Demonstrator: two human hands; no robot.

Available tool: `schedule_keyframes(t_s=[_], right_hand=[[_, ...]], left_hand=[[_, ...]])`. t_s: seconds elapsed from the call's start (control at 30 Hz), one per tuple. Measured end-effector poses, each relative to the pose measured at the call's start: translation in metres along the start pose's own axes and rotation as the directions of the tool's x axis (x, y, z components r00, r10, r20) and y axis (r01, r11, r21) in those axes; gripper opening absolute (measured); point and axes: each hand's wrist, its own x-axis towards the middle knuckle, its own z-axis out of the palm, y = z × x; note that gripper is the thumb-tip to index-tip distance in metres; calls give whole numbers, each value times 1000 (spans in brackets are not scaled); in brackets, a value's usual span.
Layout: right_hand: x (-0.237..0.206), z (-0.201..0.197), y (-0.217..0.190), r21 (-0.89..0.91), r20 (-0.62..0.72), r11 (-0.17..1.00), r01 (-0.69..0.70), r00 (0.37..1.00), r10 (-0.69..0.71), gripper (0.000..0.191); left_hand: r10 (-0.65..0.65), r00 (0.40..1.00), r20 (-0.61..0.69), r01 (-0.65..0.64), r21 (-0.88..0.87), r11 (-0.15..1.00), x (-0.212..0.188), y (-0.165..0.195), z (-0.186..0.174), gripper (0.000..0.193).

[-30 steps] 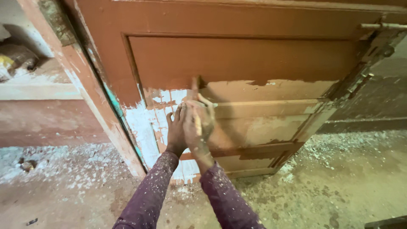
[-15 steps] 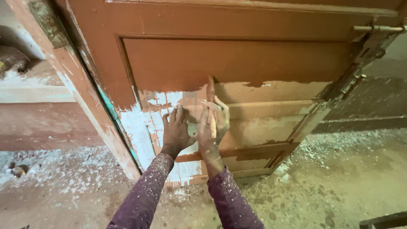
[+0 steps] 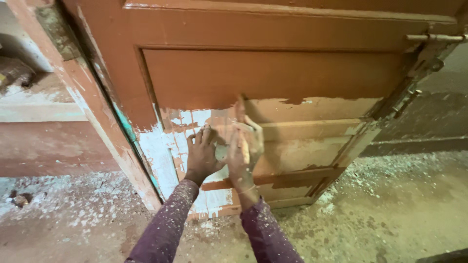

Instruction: The person paints a wooden door with a paintbrush, applying reddish-brown paint over areas where white paint shows through. They work across the lower panels and rails of the door, steadying the door with one hand while brushing with the other, moving to different sections to cover unpainted patches.

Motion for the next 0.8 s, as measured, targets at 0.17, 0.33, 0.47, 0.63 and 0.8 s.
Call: schedule_keyframes(t_s=[0.17,0.33,0.47,0.63,0.8], right_hand=[[-11,32,-35,63,69,995,-78,995,73,10],[-16,56,-90,201,156,972,-119,984,89,14],[2,30,-60,182,140,983,-6,990,-20,14],[5,-3,-14,65,35,996,-61,998,58,11],[-16,32,-38,104,166,990,-90,983,72,11]], left_hand=[[-26,1000,-5,26,269,963,3,15,-42,84],[-409,875,260,296,382,875,0,32,-82,108],[-119,981,152,84,218,972,2,17,-64,104],[59,998,-31,-57,60,997,-1,-7,-2,74],[19,996,-83,-16,41,999,-18,-13,28,61]])
